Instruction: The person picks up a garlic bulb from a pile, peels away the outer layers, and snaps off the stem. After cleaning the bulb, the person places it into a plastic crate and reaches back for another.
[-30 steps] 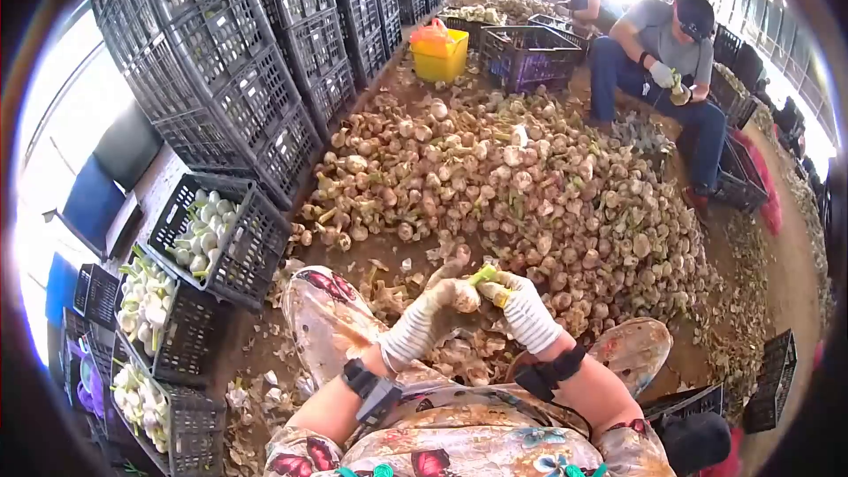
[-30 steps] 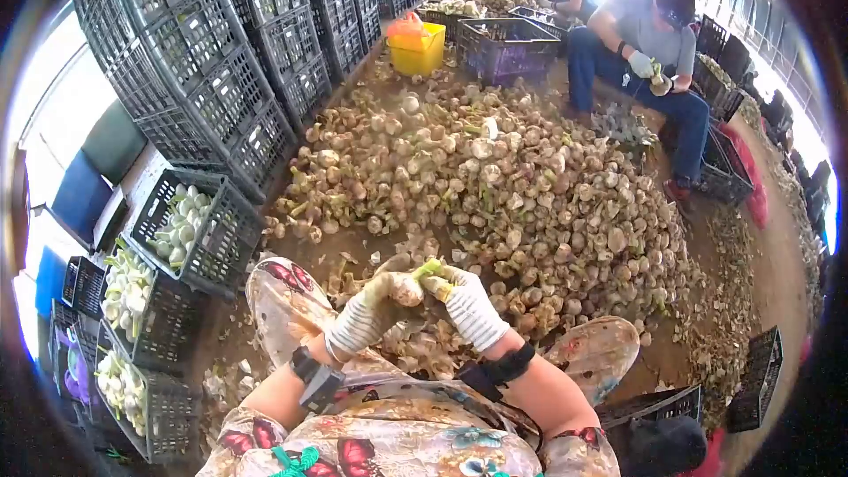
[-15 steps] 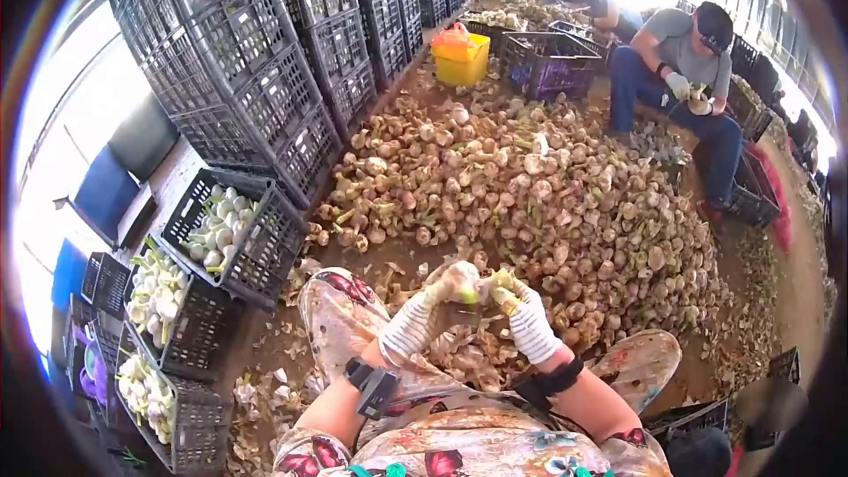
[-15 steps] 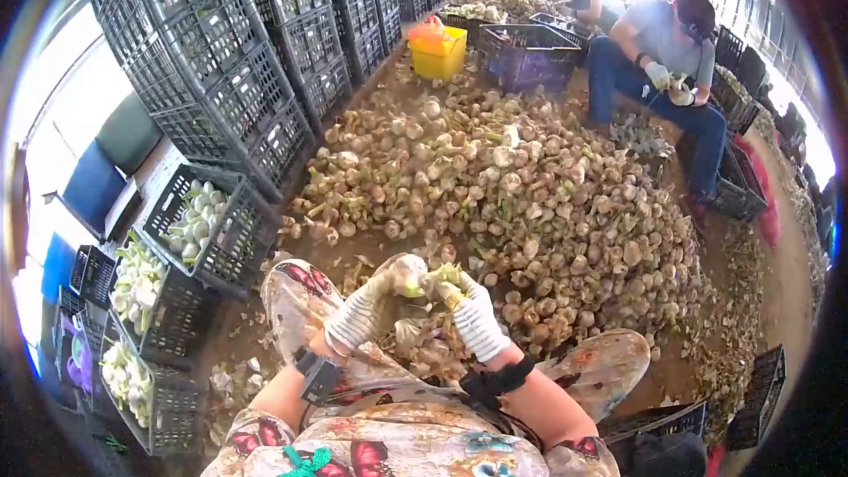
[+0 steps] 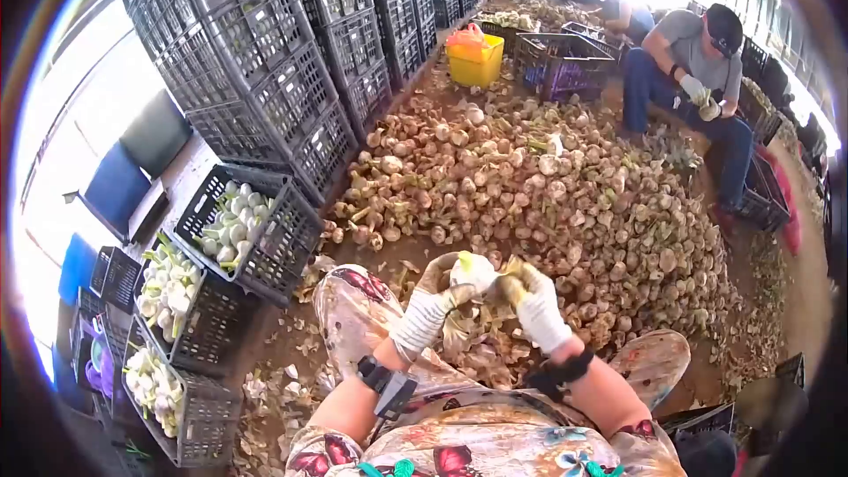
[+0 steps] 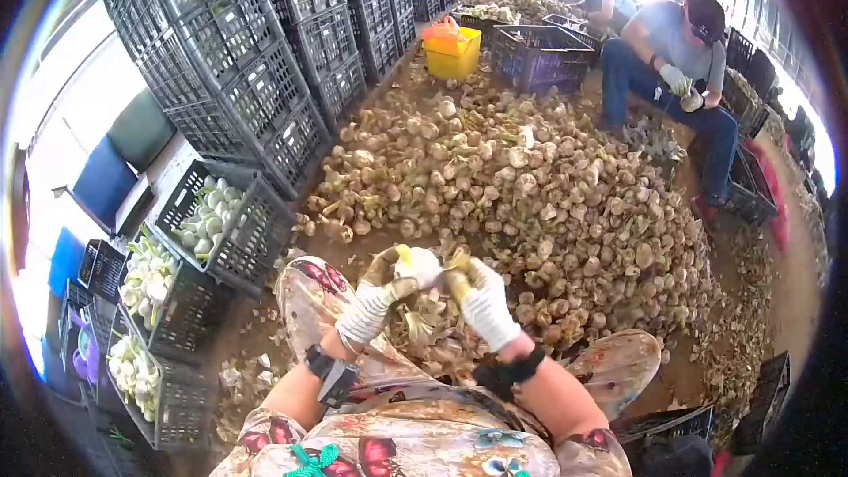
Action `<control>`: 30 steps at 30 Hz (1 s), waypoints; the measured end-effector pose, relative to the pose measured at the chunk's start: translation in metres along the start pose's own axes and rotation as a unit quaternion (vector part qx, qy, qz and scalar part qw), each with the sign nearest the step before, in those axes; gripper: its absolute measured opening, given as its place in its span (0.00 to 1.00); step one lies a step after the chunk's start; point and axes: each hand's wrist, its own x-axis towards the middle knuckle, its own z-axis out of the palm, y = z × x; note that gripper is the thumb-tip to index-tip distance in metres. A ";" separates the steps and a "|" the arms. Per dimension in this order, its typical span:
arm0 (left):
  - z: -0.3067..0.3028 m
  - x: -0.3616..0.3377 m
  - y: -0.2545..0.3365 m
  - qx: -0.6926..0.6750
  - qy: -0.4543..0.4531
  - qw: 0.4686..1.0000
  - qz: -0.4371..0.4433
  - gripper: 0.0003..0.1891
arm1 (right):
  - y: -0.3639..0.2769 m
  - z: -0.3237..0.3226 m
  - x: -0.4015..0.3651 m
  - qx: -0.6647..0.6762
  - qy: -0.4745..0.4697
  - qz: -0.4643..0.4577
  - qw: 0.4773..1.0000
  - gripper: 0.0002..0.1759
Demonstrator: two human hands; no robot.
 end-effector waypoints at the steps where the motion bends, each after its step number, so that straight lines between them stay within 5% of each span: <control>1: -0.003 0.000 0.001 -0.023 -0.013 0.999 -0.022 0.31 | 0.008 -0.012 0.014 -0.185 0.056 -0.090 0.977 0.06; 4: -0.008 0.003 -0.004 -0.034 -0.017 0.999 0.014 0.29 | 0.058 -0.057 0.040 -0.314 0.032 -0.099 0.944 0.09; 5: -0.007 0.001 0.000 -0.032 -0.024 0.999 -0.015 0.29 | 0.036 -0.048 0.031 -0.175 -0.007 -0.002 0.985 0.14; 8: 0.000 -0.001 0.004 0.000 -0.040 0.999 -0.025 0.30 | -0.042 -0.012 0.005 0.051 -0.078 0.053 0.994 0.18; 12: 0.003 0.005 -0.013 -0.011 -0.064 0.997 -0.035 0.32 | -0.043 -0.007 0.002 -0.044 -0.070 0.029 0.996 0.14; 14: 0.001 0.005 -0.011 -0.020 -0.063 0.997 -0.038 0.31 | -0.045 -0.019 0.005 -0.026 -0.086 0.112 0.990 0.12; 19: 0.000 0.006 -0.010 -0.081 -0.062 0.993 -0.054 0.30 | -0.041 -0.015 0.002 0.048 -0.024 0.057 0.997 0.10; 23: -0.001 0.006 -0.009 -0.113 -0.059 0.990 -0.063 0.31 | -0.046 -0.031 -0.003 -0.016 -0.073 0.178 0.981 0.12; 27: 0.005 0.005 -0.011 -0.057 -0.054 0.996 -0.037 0.32 | -0.034 -0.015 -0.003 -0.154 -0.037 -0.073 0.985 0.14; 30: 0.004 0.006 -0.020 -0.033 -0.052 0.998 -0.017 0.32 | -0.027 -0.011 -0.002 -0.143 -0.029 -0.071 0.987 0.12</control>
